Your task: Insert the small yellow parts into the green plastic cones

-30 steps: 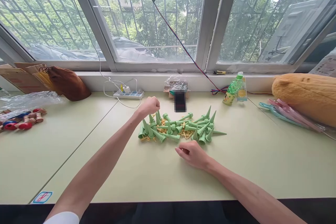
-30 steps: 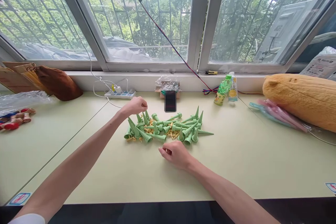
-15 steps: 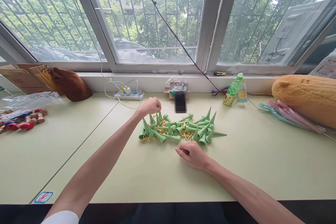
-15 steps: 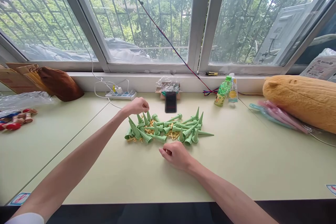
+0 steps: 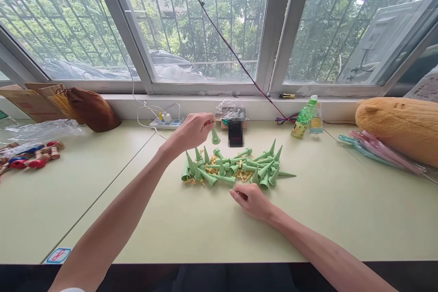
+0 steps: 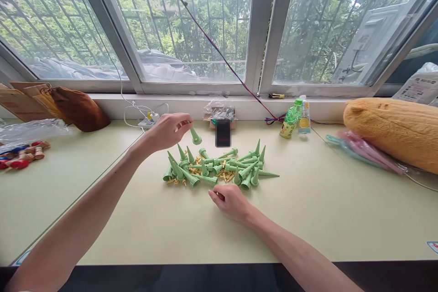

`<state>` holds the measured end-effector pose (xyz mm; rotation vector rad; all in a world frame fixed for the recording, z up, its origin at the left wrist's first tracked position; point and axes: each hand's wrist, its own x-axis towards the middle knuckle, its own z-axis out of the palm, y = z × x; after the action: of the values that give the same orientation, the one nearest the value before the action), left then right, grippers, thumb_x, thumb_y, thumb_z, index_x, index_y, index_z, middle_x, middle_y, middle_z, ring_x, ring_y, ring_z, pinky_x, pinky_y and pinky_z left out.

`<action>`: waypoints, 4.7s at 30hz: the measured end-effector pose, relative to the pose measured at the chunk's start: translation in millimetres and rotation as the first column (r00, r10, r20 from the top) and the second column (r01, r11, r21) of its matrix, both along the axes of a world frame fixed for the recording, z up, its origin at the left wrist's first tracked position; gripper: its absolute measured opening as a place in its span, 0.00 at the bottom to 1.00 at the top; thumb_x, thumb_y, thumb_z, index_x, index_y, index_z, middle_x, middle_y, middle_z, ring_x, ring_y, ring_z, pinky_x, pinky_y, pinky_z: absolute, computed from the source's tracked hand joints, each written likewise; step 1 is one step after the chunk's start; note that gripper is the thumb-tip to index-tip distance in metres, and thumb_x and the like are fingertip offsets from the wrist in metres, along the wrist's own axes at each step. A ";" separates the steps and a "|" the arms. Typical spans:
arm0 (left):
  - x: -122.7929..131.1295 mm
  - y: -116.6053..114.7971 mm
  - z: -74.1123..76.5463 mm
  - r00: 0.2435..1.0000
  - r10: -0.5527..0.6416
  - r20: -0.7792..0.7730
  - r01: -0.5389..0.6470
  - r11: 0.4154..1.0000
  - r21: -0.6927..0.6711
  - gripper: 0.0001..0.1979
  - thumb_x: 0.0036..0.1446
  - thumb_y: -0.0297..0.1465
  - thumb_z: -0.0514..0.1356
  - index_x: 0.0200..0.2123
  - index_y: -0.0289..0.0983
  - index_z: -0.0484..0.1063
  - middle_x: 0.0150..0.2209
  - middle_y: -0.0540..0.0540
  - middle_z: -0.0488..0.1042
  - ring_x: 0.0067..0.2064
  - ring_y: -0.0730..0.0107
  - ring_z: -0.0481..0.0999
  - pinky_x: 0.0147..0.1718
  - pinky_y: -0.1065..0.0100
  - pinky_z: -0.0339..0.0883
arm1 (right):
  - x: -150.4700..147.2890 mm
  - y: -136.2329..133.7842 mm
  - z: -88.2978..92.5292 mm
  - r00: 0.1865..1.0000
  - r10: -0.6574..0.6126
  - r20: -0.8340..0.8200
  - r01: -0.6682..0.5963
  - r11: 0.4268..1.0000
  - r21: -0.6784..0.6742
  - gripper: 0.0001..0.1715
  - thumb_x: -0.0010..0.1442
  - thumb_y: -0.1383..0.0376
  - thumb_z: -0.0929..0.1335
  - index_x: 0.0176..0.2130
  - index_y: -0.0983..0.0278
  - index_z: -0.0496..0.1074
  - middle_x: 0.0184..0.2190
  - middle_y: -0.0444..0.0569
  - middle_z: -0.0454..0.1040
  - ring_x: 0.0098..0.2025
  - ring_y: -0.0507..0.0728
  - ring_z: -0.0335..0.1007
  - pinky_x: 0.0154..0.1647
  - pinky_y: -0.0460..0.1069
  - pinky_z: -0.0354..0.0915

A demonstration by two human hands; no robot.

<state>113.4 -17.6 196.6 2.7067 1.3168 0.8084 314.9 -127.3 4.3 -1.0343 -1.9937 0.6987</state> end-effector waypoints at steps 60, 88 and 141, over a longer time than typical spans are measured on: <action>39.6 -90.3 -173.4 0.609 0.086 0.789 0.341 0.869 -0.358 0.14 0.70 0.42 0.47 0.40 0.38 0.62 0.30 0.50 0.66 0.25 0.75 0.67 0.20 0.73 0.62 | 4.6 -8.8 5.6 0.927 -0.375 -0.001 0.375 0.927 -0.017 0.25 0.65 0.54 0.67 0.53 0.68 0.71 0.16 0.38 0.66 0.19 0.51 0.61 0.25 0.46 0.60; 39.3 -89.9 -175.7 0.679 0.071 0.731 0.294 0.886 -0.359 0.15 0.69 0.43 0.47 0.37 0.39 0.62 0.22 0.54 0.61 0.20 0.74 0.65 0.19 0.71 0.58 | 8.5 -3.4 1.6 0.830 -0.414 0.375 0.437 0.899 0.026 0.21 0.65 0.66 0.62 0.55 0.67 0.72 0.17 0.43 0.71 0.21 0.55 0.68 0.27 0.46 0.59; 39.2 -88.1 -170.6 0.636 0.134 0.760 0.310 0.858 -0.411 0.12 0.70 0.40 0.49 0.44 0.39 0.63 0.29 0.53 0.64 0.20 0.80 0.66 0.19 0.74 0.63 | 3.9 -7.7 5.8 0.917 -0.395 0.064 0.397 0.917 -0.027 0.14 0.70 0.58 0.60 0.35 0.61 0.66 0.20 0.40 0.67 0.20 0.51 0.59 0.24 0.46 0.55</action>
<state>152.6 -105.7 26.0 1.6471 0.9586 1.1997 318.8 -135.1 10.1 -1.4433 -1.7426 0.4918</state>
